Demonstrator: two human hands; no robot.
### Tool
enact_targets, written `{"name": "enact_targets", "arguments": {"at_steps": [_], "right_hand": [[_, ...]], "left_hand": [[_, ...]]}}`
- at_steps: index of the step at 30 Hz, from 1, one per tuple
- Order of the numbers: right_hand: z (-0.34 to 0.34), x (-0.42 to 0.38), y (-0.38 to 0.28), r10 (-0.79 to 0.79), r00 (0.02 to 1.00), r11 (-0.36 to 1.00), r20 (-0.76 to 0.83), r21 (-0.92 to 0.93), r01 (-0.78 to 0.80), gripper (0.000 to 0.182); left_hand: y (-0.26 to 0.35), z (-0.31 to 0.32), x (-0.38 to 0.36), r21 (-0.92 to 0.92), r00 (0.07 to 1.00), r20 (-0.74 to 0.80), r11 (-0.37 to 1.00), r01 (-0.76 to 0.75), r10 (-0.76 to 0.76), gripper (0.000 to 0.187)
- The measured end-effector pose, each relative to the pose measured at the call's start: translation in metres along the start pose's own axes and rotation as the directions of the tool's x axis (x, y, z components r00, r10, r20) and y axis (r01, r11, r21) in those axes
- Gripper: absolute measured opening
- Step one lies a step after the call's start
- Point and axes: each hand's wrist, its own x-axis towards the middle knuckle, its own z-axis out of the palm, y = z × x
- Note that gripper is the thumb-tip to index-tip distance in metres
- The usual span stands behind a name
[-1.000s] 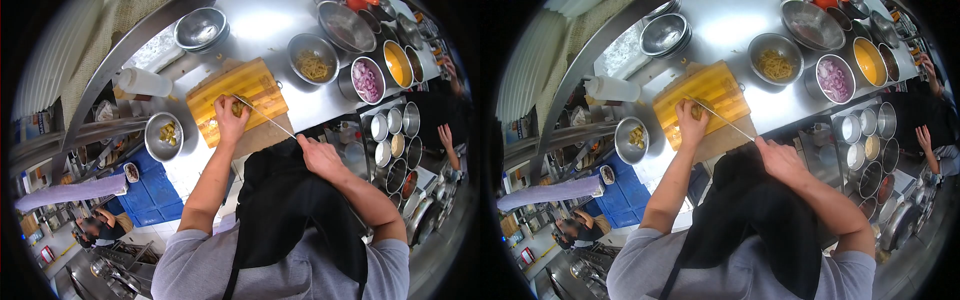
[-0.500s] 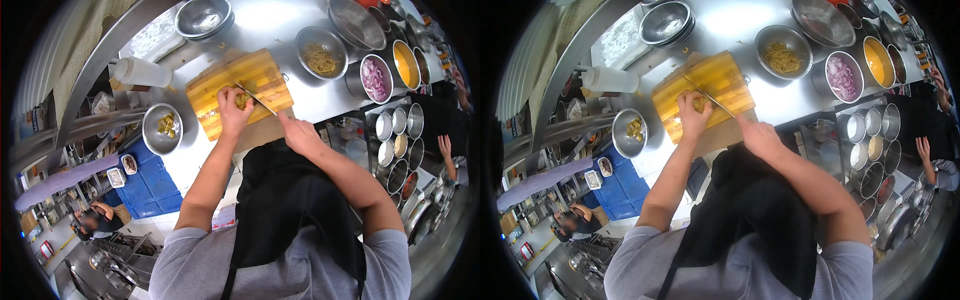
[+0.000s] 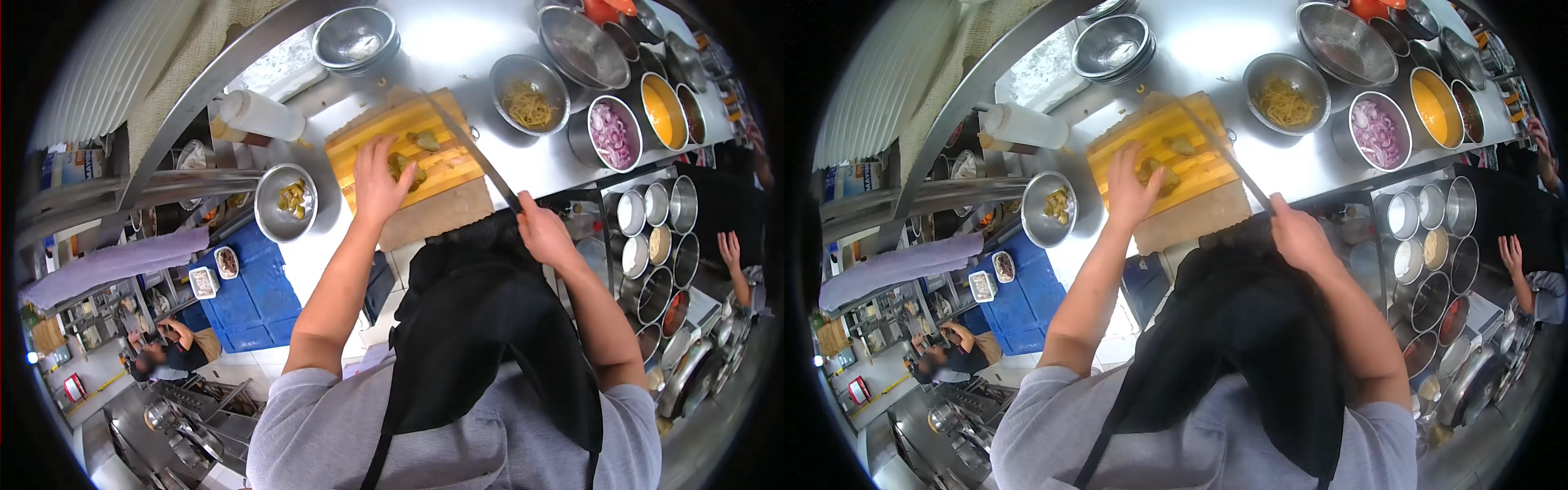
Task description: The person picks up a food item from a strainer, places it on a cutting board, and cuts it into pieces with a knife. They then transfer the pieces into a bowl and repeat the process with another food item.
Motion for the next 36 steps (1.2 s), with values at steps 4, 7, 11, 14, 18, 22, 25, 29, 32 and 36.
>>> {"name": "enact_targets", "arguments": {"at_steps": [4, 7, 11, 14, 18, 22, 25, 29, 32, 36], "right_hand": [[0.009, -0.022, 0.043, 0.065, 0.994, 0.997, -0.082, 0.041, -0.062, 0.021], [0.017, -0.035, 0.059, 0.079, 0.988, 0.994, -0.132, 0.092, -0.067, 0.022], [0.019, -0.046, 0.064, 0.088, 0.986, 0.991, -0.143, 0.109, -0.072, 0.023], [0.021, -0.051, 0.066, 0.093, 0.987, 0.985, -0.13, 0.154, -0.073, 0.025], [0.019, -0.056, 0.065, 0.088, 0.991, 0.99, -0.102, 0.119, -0.076, 0.026], [0.017, -0.056, 0.068, 0.07, 0.994, 0.994, -0.079, 0.084, -0.063, 0.026], [0.017, -0.053, 0.068, 0.063, 0.996, 0.995, -0.063, 0.082, -0.058, 0.025], [0.018, -0.048, 0.061, 0.05, 0.997, 0.996, -0.053, 0.075, -0.046, 0.024], [0.02, -0.041, 0.054, 0.04, 0.999, 0.998, -0.008, 0.056, -0.04, 0.025], [0.026, -0.031, 0.047, -0.031, 1.0, 0.999, 0.0, 0.023, 0.031, 0.025]], "left_hand": [[0.019, 0.017, 0.046, 0.249, 0.937, 0.241, 0.949, 0.194, -0.255, 0.049], [-0.006, 0.054, 0.066, 0.225, 0.878, 0.451, 0.973, 0.059, -0.157, 0.038], [-0.013, 0.066, 0.074, 0.204, 0.813, 0.569, 0.979, 0.004, -0.122, 0.033], [-0.01, 0.053, 0.074, 0.187, 0.807, 0.587, 0.981, -0.052, -0.069, 0.033], [-0.008, 0.032, 0.078, 0.038, 0.864, 0.442, 0.968, 0.249, -0.239, 0.032], [-0.029, -0.023, 0.077, -0.092, 0.891, 0.226, 0.902, 0.422, -0.394, 0.027], [-0.054, -0.077, 0.052, -0.206, 0.907, 0.043, 0.885, 0.418, -0.419, 0.016], [-0.099, -0.147, 0.016, -0.257, 0.809, -0.148, 0.812, 0.524, -0.569, 0.017], [-0.133, -0.17, -0.01, 0.195, 0.917, -0.21, 0.904, 0.38, -0.34, 0.027], [-0.078, -0.133, -0.017, 0.341, 0.964, -0.137, 0.903, 0.262, -0.229, 0.051]]}}
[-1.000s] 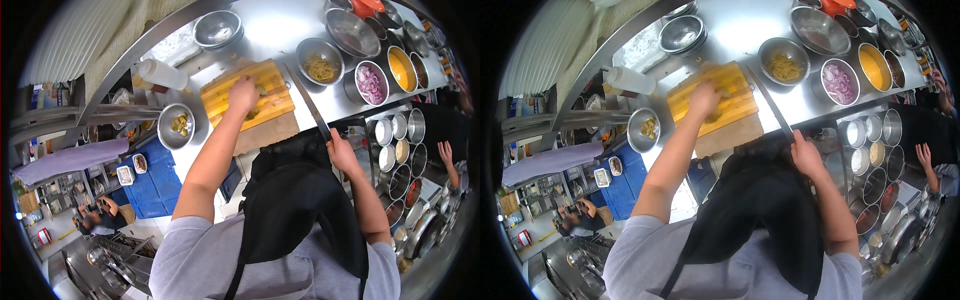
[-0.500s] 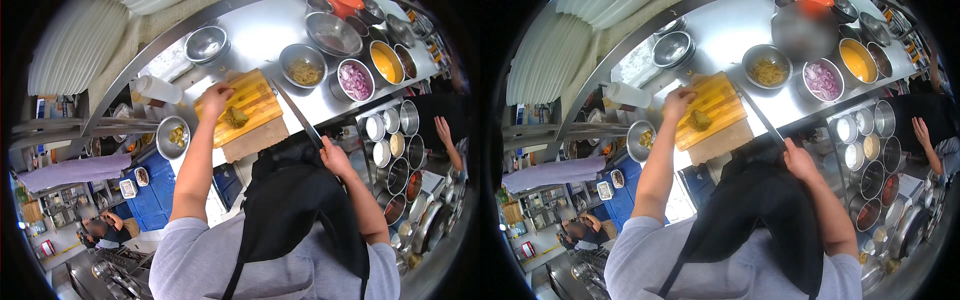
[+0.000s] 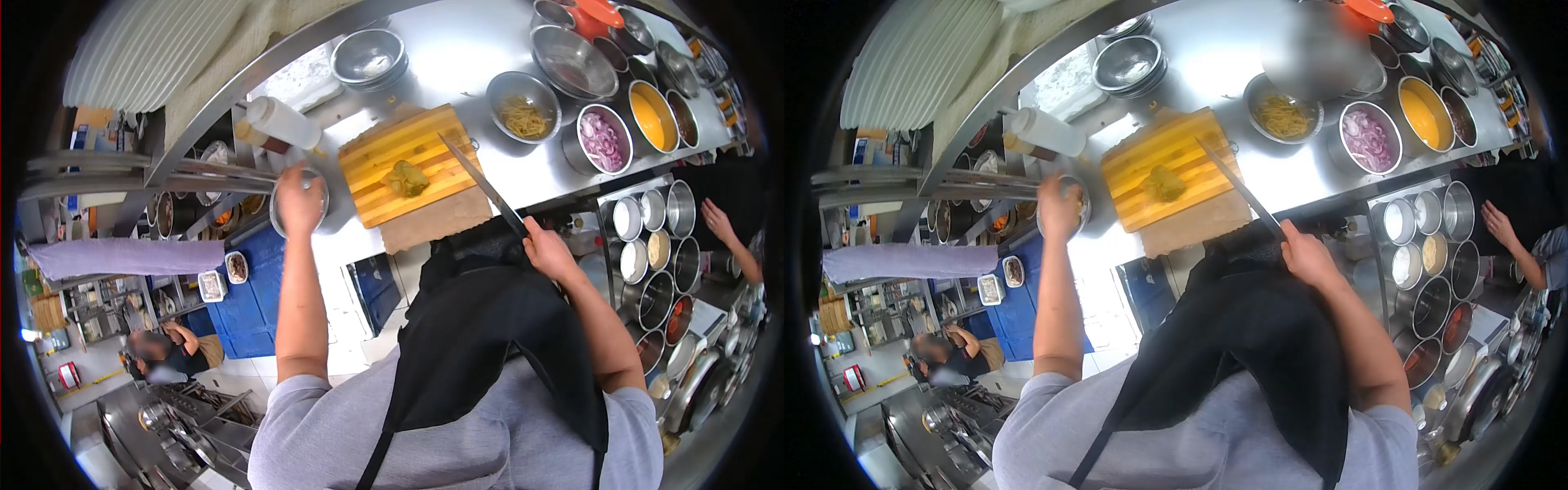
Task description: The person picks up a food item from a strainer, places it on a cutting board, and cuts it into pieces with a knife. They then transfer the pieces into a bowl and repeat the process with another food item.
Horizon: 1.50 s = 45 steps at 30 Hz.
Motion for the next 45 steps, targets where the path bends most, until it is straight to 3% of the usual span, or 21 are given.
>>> {"name": "enact_targets", "arguments": {"at_steps": [1, 2, 4, 6, 9, 13, 16, 18, 21, 22, 26, 28, 29, 31, 34, 38, 45], "right_hand": [[0.002, 0.003, -0.001, -0.035, 0.999, 0.999, -0.011, -0.008, 0.035, 0.025], [0.001, 0.006, -0.006, -0.04, 0.999, 0.999, -0.004, -0.016, 0.04, 0.025], [-0.002, 0.01, -0.017, -0.007, 1.0, 0.999, 0.021, -0.039, 0.008, 0.024], [-0.004, 0.013, -0.025, -0.018, 1.0, 0.999, 0.018, -0.033, 0.018, 0.024], [-0.002, 0.017, -0.03, -0.027, 1.0, 1.0, -0.005, -0.014, 0.027, 0.023], [0.004, 0.015, -0.03, -0.015, 0.998, 1.0, -0.054, 0.0, 0.015, 0.024], [0.006, 0.009, -0.034, 0.04, 0.998, 0.999, -0.057, 0.039, -0.038, 0.025], [0.01, 0.006, -0.027, 0.039, 0.997, 0.999, -0.065, 0.036, -0.036, 0.025], [0.01, 0.001, -0.025, 0.049, 0.997, 0.998, -0.064, 0.052, -0.046, 0.025], [0.009, 0.0, -0.025, 0.059, 0.997, 0.996, -0.058, 0.072, -0.055, 0.025], [0.01, -0.003, -0.024, 0.099, 0.993, 0.993, -0.065, 0.076, -0.094, 0.026], [0.009, -0.001, -0.028, 0.092, 0.993, 0.992, -0.079, 0.09, -0.085, 0.025], [0.009, 0.0, -0.031, 0.097, 0.992, 0.992, -0.086, 0.093, -0.089, 0.025], [0.011, -0.001, -0.036, 0.115, 0.988, 0.99, -0.102, 0.088, -0.106, 0.025], [0.016, -0.001, -0.041, 0.145, 0.983, 0.979, -0.11, 0.162, -0.126, 0.024], [0.021, 0.0, -0.051, 0.162, 0.981, 0.973, -0.105, 0.183, -0.141, 0.024], [0.016, 0.005, -0.057, 0.151, 0.986, 0.976, -0.071, 0.167, -0.138, 0.026]], "left_hand": [[0.027, 0.012, -0.009, -0.119, 0.983, 0.151, 0.986, 0.118, -0.1, 0.054], [0.031, 0.041, -0.018, -0.123, 0.971, 0.238, 0.992, 0.038, -0.008, 0.064], [0.087, 0.062, -0.037, -0.102, 0.942, 0.335, 0.994, 0.022, 0.013, 0.075], [0.114, 0.085, -0.045, -0.117, 0.955, 0.285, 0.992, -0.049, 0.081, 0.074], [0.129, 0.105, -0.044, -0.205, 0.959, 0.282, 0.978, 0.045, 0.015, 0.072], [0.12, 0.108, -0.042, -0.258, 0.963, 0.259, 0.966, -0.009, 0.078, 0.07], [0.113, 0.1, -0.036, -0.32, 0.935, 0.344, 0.947, 0.032, 0.085, 0.075], [0.107, 0.096, -0.022, -0.333, 0.869, 0.494, 0.918, 0.214, -0.024, 0.073], [0.094, 0.104, 0.005, -0.246, 0.852, 0.522, 0.95, 0.191, -0.036, 0.072], [0.093, 0.106, 0.003, -0.135, 0.95, 0.305, 0.99, -0.029, 0.069, 0.056], [0.105, 0.085, -0.003, -0.293, 0.952, 0.227, 0.946, -0.136, 0.207, 0.037], [0.094, 0.095, -0.021, -0.258, 0.835, 0.256, 0.867, -0.427, 0.488, 0.028], [0.089, 0.101, -0.027, -0.261, 0.83, 0.254, 0.862, -0.435, 0.496, 0.028], [0.087, 0.106, -0.035, -0.355, 0.886, 0.017, 0.831, -0.429, 0.464, 0.029], [0.091, 0.103, -0.046, -0.368, 0.894, -0.058, 0.823, -0.434, 0.445, 0.03], [0.083, 0.115, -0.041, -0.468, 0.925, -0.026, 0.813, -0.346, 0.379, 0.035], [0.082, 0.129, -0.04, -0.528, 0.958, -0.111, 0.801, -0.283, 0.265, 0.036]]}}
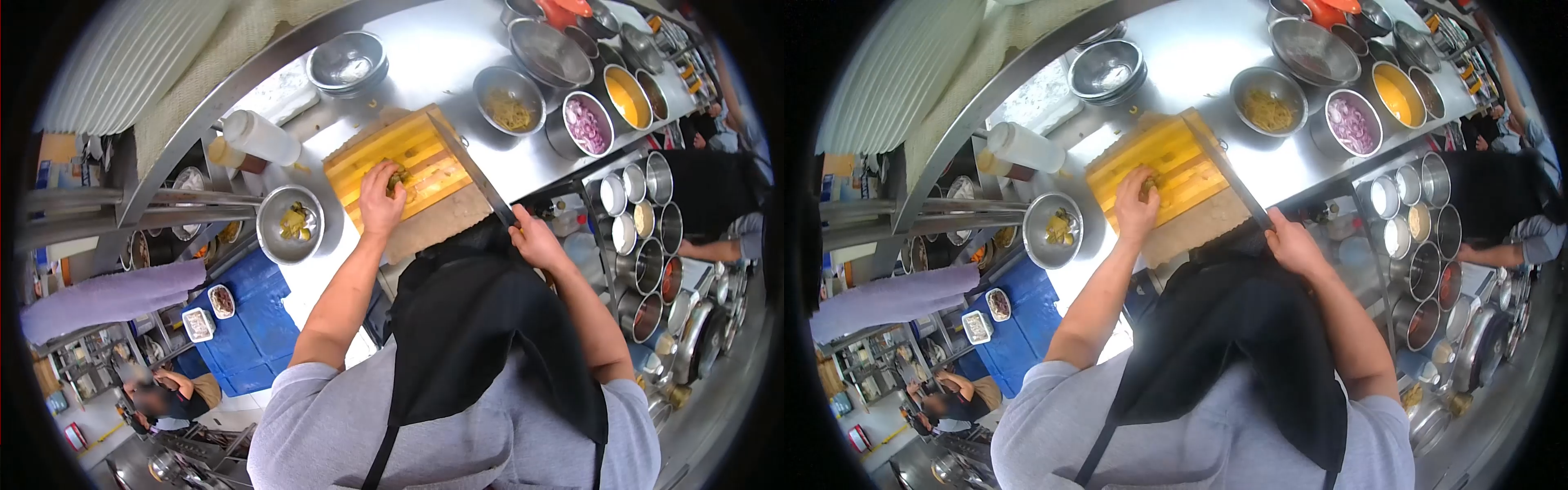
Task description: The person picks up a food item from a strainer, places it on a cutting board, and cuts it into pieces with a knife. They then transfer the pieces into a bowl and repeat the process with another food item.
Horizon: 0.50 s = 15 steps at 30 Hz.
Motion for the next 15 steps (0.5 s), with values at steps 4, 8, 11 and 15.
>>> {"name": "enact_targets", "arguments": {"at_steps": [4, 8, 11, 15], "right_hand": [[-0.014, 0.007, 0.0, -0.005, 1.0, 0.998, 0.014, -0.055, 0.006, 0.027], [-0.024, 0.008, -0.006, 0.003, 1.0, 0.999, -0.023, 0.048, -0.002, 0.029], [-0.03, 0.01, -0.003, 0.005, 1.0, 0.999, 0.008, 0.052, -0.005, 0.029], [-0.032, 0.018, 0.008, 0.025, 0.999, 0.999, 0.044, 0.034, -0.026, 0.03]], "left_hand": [[0.006, -0.009, 0.011, -0.076, 0.981, 0.018, 0.978, 0.193, -0.192, 0.038], [-0.044, -0.019, 0.026, -0.043, 0.968, -0.095, 0.972, 0.23, -0.233, 0.03], [-0.03, -0.025, 0.029, -0.106, 0.925, -0.024, 0.921, 0.375, -0.379, 0.028], [-0.017, -0.013, 0.033, -0.011, 0.98, -0.13, 0.988, 0.153, -0.153, 0.033]]}}
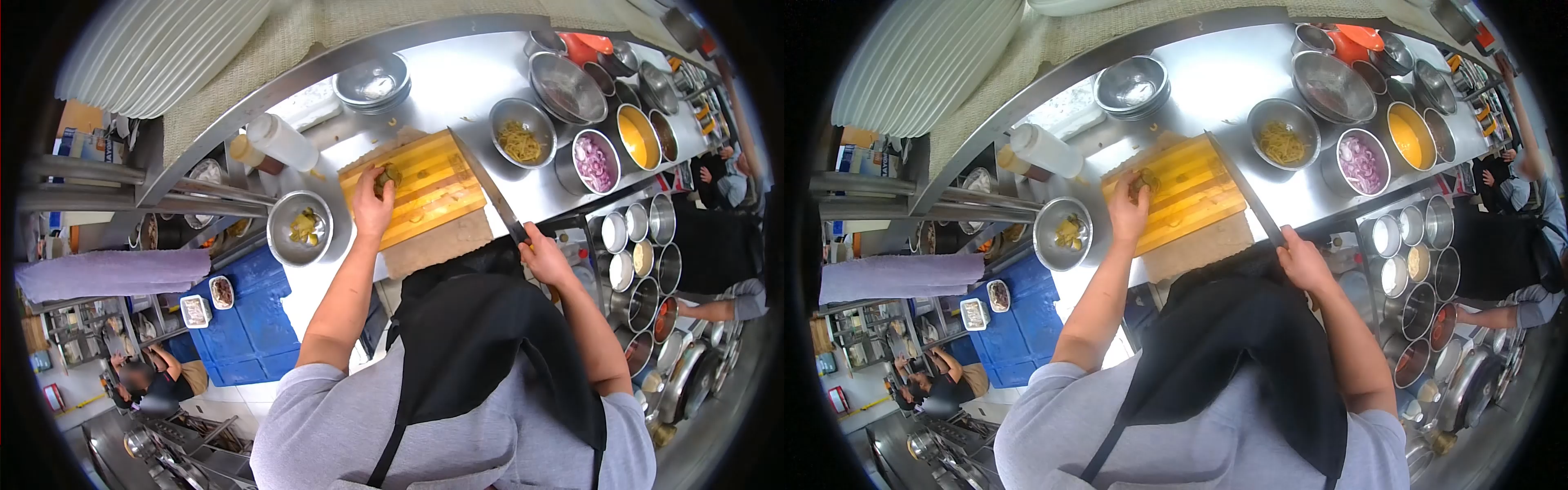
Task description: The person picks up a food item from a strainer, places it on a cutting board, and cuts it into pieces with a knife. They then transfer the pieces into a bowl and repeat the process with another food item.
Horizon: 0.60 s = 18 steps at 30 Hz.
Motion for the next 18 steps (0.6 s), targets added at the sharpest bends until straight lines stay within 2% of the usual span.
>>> {"name": "enact_targets", "arguments": {"at_steps": [1, 2, 3, 7, 9, 13, 18], "right_hand": [[0.0, 0.001, 0.003, -0.029, 0.999, 0.999, -0.022, -0.013, 0.029, 0.031], [-0.001, 0.003, 0.006, -0.06, 0.997, 0.998, -0.043, -0.026, 0.059, 0.031], [-0.004, 0.003, 0.003, -0.063, 0.997, 0.998, -0.04, -0.028, 0.062, 0.031], [-0.011, 0.004, -0.002, -0.024, 0.999, 0.999, -0.038, 0.022, 0.025, 0.034], [-0.011, 0.006, 0.001, -0.027, 0.998, 0.999, -0.051, 0.039, 0.029, 0.035], [-0.012, 0.006, 0.007, -0.033, 0.999, 0.999, -0.04, 0.011, 0.033, 0.038], [-0.009, 0.007, 0.01, -0.015, 0.999, 1.0, -0.034, 0.027, 0.016, 0.038]], "left_hand": [[0.004, 0.0, 0.0, -0.002, 1.0, 0.0, 1.0, 0.005, -0.005, 0.033], [0.008, -0.001, 0.001, 0.001, 0.997, 0.065, 1.0, 0.03, -0.03, 0.034], [0.012, -0.003, 0.003, 0.007, 0.99, 0.128, 0.999, 0.053, -0.054, 0.035], [0.006, -0.007, 0.007, -0.05, 0.978, 0.2, 0.996, 0.068, -0.057, 0.035], [0.005, -0.006, 0.011, -0.06, 0.927, 0.224, 0.945, 0.323, -0.302, 0.036], [0.003, -0.007, 0.019, 0.009, 0.923, 0.215, 0.946, 0.325, -0.319, 0.039], [-0.008, -0.009, 0.02, -0.063, 0.927, 0.213, 0.943, 0.327, -0.307, 0.038]]}}
